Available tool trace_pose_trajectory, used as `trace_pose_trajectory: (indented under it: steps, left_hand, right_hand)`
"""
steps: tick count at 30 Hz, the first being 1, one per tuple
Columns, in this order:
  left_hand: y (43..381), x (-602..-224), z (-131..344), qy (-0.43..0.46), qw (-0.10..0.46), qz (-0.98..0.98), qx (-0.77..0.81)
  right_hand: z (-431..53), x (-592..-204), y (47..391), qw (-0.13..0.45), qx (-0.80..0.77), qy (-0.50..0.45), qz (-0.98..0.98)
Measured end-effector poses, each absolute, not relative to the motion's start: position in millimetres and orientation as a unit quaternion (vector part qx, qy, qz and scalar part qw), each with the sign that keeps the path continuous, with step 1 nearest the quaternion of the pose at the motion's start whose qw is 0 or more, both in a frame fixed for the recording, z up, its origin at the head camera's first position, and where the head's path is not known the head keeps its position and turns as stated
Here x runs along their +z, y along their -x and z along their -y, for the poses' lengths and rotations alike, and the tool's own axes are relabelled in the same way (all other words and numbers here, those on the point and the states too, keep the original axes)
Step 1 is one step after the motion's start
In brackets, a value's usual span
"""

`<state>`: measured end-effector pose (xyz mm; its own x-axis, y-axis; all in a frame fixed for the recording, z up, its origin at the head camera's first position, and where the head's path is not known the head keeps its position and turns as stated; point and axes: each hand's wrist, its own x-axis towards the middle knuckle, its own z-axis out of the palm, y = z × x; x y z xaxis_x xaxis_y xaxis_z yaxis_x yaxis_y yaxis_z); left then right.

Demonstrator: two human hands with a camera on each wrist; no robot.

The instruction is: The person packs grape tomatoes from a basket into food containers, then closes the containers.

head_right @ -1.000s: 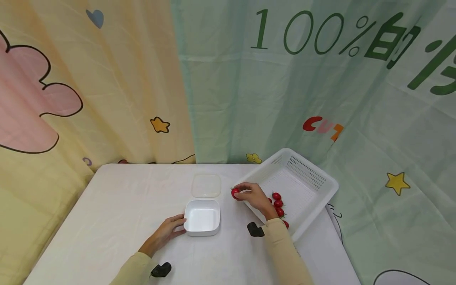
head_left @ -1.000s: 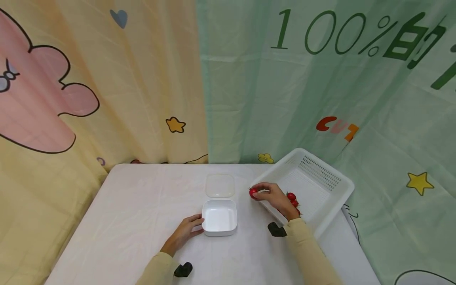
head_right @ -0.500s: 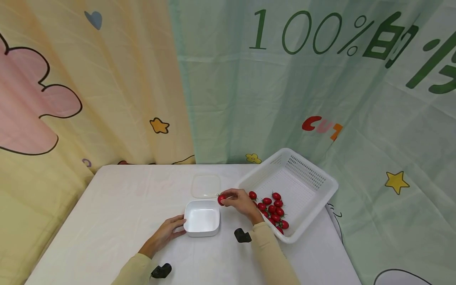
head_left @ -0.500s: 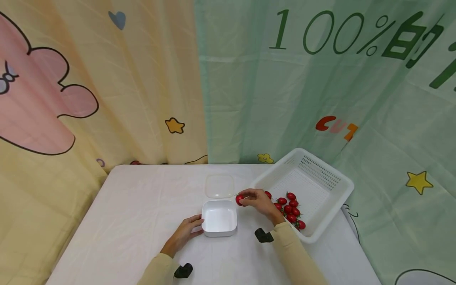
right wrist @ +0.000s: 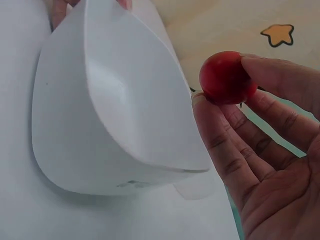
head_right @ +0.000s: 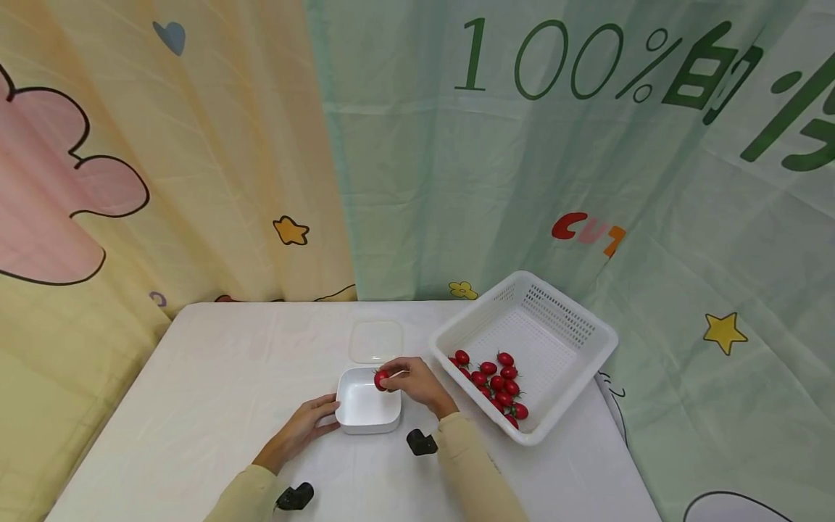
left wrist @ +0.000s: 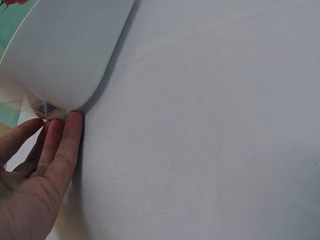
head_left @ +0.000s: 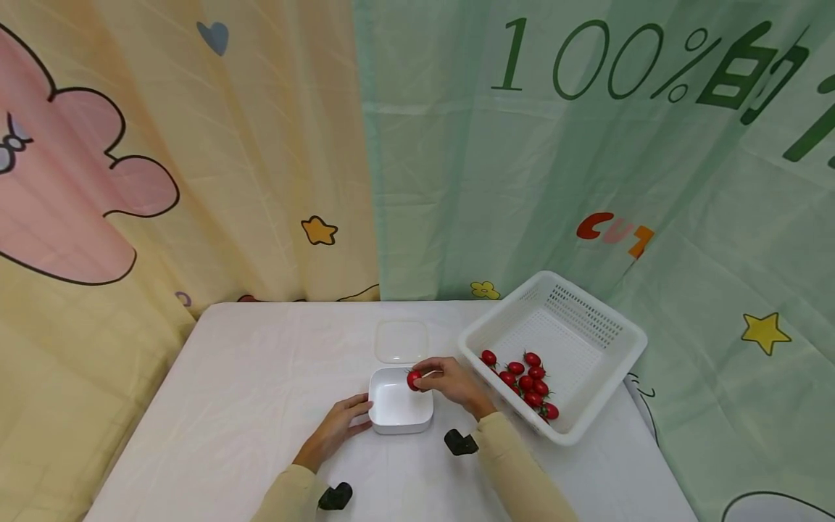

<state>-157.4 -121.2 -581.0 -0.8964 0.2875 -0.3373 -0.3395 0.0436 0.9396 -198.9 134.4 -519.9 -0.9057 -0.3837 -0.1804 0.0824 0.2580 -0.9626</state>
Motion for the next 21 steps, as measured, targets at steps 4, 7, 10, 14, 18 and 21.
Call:
trace_pose_trajectory:
  steps: [4, 7, 10, 14, 18, 21]
  left_hand:
    - [158.9, -581.9, 121.9, 0.019, 0.230, -0.683, 0.693]
    - [160.0, -582.5, 122.6, 0.016, 0.233, -0.682, 0.693]
    - [160.1, -582.3, 122.8, 0.015, 0.236, -0.682, 0.692]
    - [159.4, -580.9, 122.5, 0.015, 0.239, -0.682, 0.691]
    - [158.9, -580.8, 122.2, 0.018, 0.237, -0.681, 0.693]
    - [158.3, -580.8, 122.1, 0.019, 0.237, -0.679, 0.695]
  right_hand:
    - [-124.0, -524.5, 197.5, 0.200, -0.604, 0.110, -0.764]
    - [-116.9, -528.0, 196.4, 0.205, -0.600, 0.118, -0.764]
    - [-110.6, -531.3, 195.6, 0.211, -0.597, 0.118, -0.765]
    - [-103.5, -536.6, 195.3, 0.212, -0.585, 0.119, -0.774]
    - [-97.4, -538.5, 194.4, 0.198, -0.560, 0.132, -0.793]
    - [-92.3, -540.1, 193.7, 0.185, -0.529, 0.155, -0.813]
